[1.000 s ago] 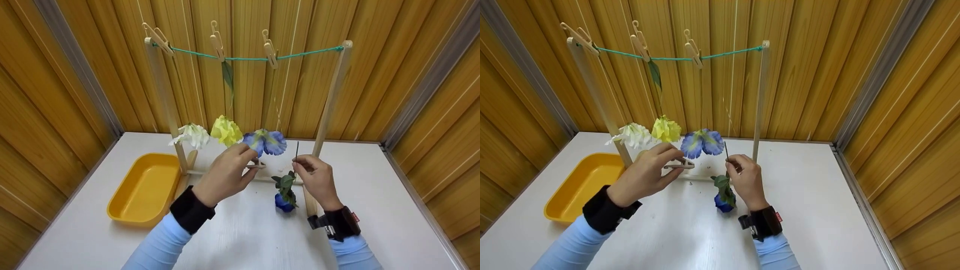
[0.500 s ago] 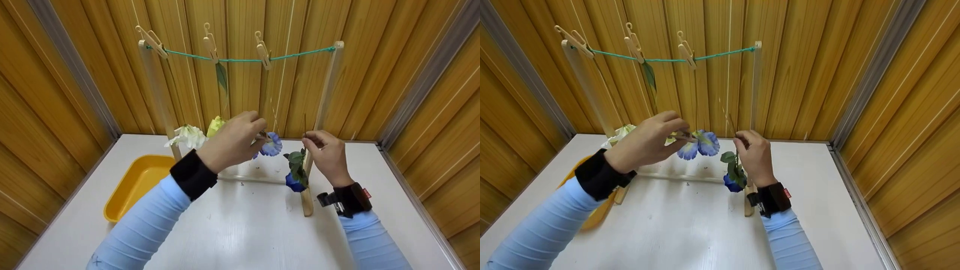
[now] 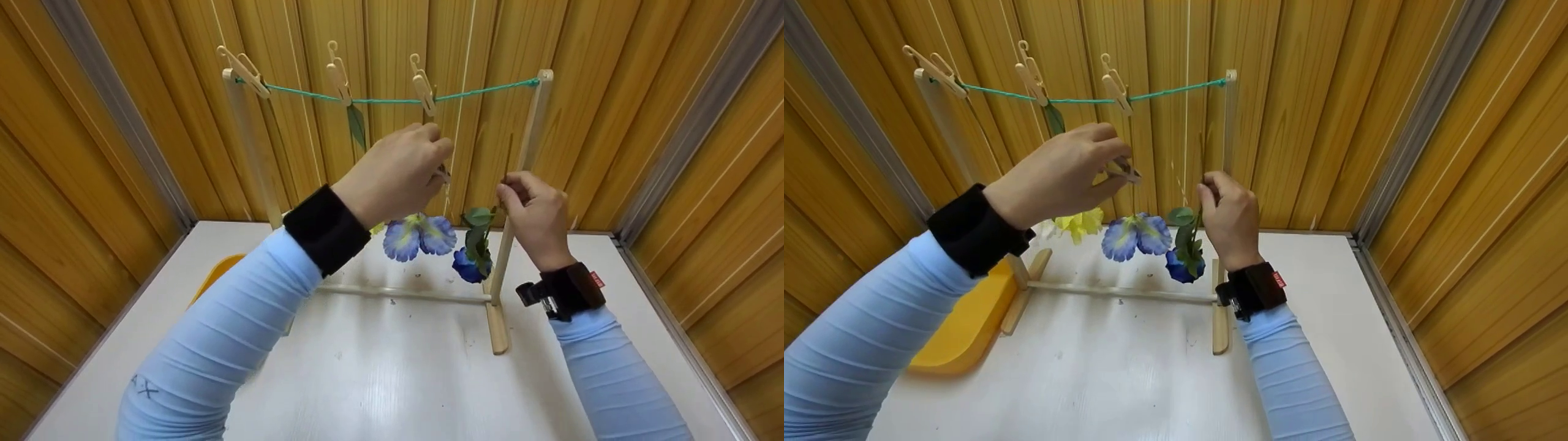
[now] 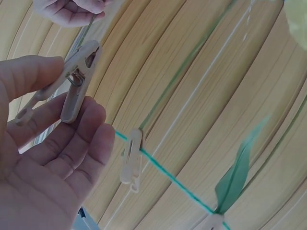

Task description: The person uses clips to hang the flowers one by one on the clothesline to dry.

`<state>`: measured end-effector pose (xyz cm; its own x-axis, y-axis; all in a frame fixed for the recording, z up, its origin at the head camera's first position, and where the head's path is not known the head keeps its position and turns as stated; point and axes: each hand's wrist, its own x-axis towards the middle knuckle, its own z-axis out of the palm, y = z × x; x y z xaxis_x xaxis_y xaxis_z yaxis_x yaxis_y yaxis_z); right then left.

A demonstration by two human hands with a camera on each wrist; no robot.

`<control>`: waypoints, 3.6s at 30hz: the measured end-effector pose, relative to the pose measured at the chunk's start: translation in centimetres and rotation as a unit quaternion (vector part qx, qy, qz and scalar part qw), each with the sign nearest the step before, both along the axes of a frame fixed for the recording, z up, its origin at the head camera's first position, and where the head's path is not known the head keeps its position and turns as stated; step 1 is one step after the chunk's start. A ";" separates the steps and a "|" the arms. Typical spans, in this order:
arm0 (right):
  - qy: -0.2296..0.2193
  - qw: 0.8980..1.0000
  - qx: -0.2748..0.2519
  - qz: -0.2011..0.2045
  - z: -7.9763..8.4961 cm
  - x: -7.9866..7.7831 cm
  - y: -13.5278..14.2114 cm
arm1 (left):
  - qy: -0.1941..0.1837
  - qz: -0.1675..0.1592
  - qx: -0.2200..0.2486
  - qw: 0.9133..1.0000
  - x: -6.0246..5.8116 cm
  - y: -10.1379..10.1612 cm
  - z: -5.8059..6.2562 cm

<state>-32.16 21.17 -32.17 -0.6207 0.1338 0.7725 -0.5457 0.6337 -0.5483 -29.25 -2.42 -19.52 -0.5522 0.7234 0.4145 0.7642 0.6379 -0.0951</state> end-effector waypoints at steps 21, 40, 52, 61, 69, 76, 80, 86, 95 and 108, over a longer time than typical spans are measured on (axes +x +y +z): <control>-0.029 0.997 -0.018 -0.075 4.3 -0.6 -1.6 | 0.009 0.026 -0.009 1.000 -1.4 4.4 7.1; -0.048 0.992 -0.003 -0.117 4.8 -0.9 -2.8 | -0.012 0.037 0.070 0.997 -5.1 6.1 7.6; -0.040 0.988 0.015 -0.148 4.9 -1.0 -3.4 | 0.000 0.043 0.075 0.996 -6.0 7.5 8.2; -0.046 0.984 0.029 -0.171 5.1 -1.1 -3.1 | -0.020 0.043 0.098 0.994 -6.3 8.1 8.1; -0.038 0.981 0.037 -0.188 5.5 -1.2 -3.2 | -0.041 0.052 0.126 0.990 -6.7 8.4 7.9; -0.037 0.981 0.042 -0.185 5.7 -1.1 -3.3 | -0.052 0.054 0.167 0.983 -7.0 8.2 7.9; -0.037 0.982 0.042 -0.182 5.7 -1.1 -3.4 | -0.050 0.058 0.169 0.983 -7.1 8.1 7.8; -0.052 0.978 0.061 -0.192 5.8 -0.9 -3.6 | -0.062 0.053 0.164 0.983 -7.3 8.8 7.7; -0.040 0.976 0.072 -0.201 5.9 -1.0 -3.6 | -0.068 0.058 0.150 0.985 -7.1 9.3 7.6; -0.040 0.973 0.084 -0.210 6.0 -1.0 -3.6 | -0.084 0.058 0.123 0.987 -7.0 9.2 7.8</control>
